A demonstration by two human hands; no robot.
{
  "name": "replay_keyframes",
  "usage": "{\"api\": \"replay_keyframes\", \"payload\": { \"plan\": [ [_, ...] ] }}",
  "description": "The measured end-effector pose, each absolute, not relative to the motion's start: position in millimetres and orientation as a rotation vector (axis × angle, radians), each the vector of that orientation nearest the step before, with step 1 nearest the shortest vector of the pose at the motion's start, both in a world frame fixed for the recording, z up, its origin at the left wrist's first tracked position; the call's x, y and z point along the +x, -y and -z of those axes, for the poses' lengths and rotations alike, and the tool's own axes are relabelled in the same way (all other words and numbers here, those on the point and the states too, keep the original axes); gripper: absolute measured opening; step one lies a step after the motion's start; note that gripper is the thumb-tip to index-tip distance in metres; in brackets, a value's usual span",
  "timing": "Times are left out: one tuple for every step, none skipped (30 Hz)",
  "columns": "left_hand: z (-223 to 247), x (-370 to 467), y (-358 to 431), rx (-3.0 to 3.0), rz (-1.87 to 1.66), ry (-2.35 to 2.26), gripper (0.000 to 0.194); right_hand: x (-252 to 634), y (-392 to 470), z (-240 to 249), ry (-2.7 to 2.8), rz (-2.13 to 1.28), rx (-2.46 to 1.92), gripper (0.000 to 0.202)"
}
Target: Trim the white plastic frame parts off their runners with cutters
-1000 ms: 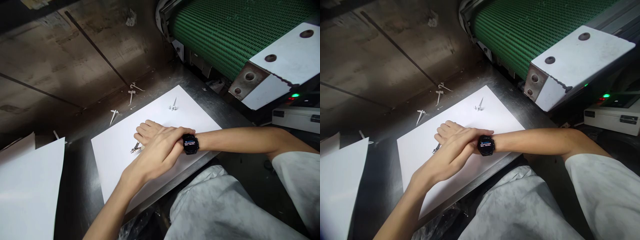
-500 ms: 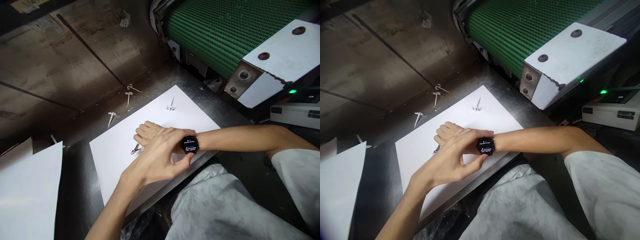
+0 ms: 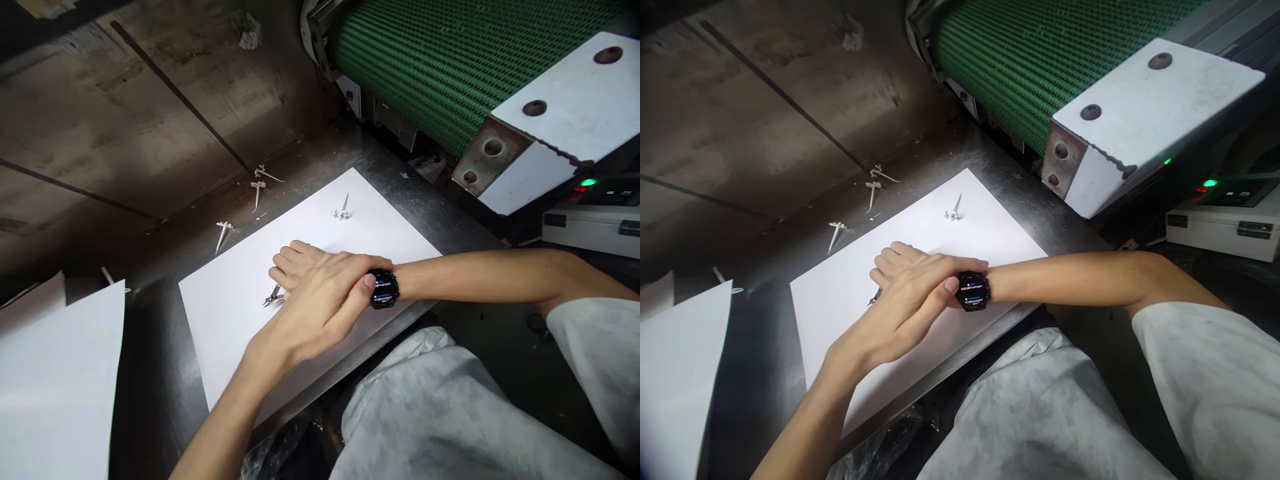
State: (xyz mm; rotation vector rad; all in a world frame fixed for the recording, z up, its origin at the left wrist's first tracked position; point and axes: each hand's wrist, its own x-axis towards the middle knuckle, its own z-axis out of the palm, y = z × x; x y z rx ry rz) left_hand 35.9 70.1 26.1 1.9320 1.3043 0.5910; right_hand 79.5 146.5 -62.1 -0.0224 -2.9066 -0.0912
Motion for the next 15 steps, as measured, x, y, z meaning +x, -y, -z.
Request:
{"api": "replay_keyframes", "payload": {
  "plan": [
    [-26.7,35.1,-69.8,1.927,-0.596,-1.295,0.039,78.7,-146.2,63.7,2.889,0.095,-0.023,0.023],
    [-27.3,34.4,-69.4,1.925,-0.601,-1.288,0.04,78.4,-146.1,64.9,2.87,0.098,-0.019,0.024],
    [-27.9,33.8,-69.1,1.924,-0.602,-1.284,0.04,78.5,-146.1,65.7,2.855,0.102,-0.013,0.024],
    [-28.5,33.3,-68.8,1.925,-0.602,-1.282,0.041,78.7,-146.3,66.2,2.843,0.106,-0.008,0.024],
    [-28.9,33.0,-68.7,1.924,-0.602,-1.28,0.041,78.9,-146.7,66.5,2.834,0.11,-0.006,0.024],
    [-29.3,32.7,-68.7,1.922,-0.6,-1.278,0.042,79.0,-147.1,66.5,2.828,0.112,-0.004,0.024],
    [-29.6,32.6,-68.8,1.92,-0.596,-1.276,0.042,79.0,-147.6,66.5,2.825,0.112,-0.001,0.025],
    [-29.8,32.4,-68.9,1.918,-0.596,-1.276,0.043,78.9,-148.0,66.4,2.825,0.111,0.003,0.026],
    [-30.0,32.3,-69.1,1.917,-0.598,-1.276,0.043,78.7,-148.4,66.1,2.826,0.108,0.008,0.026],
    [-30.0,32.1,-69.3,1.917,-0.602,-1.274,0.043,78.6,-148.6,65.7,2.828,0.104,0.014,0.027],
    [-29.9,32.0,-69.5,1.915,-0.605,-1.273,0.043,78.8,-148.7,65.1,2.832,0.1,0.019,0.027],
    [-29.6,31.7,-69.7,1.915,-0.608,-1.272,0.043,79.1,-148.7,64.4,2.836,0.098,0.019,0.026],
    [-29.3,31.5,-69.8,1.914,-0.608,-1.271,0.043,79.7,-148.4,63.5,2.841,0.097,0.015,0.025],
    [-28.8,31.3,-69.9,1.912,-0.607,-1.27,0.043,80.3,-148.1,62.6,2.848,0.097,0.006,0.024],
    [-28.3,31.0,-69.9,1.91,-0.604,-1.27,0.043,81.0,-147.7,61.7,2.858,0.095,-0.004,0.022]
  ]
}}
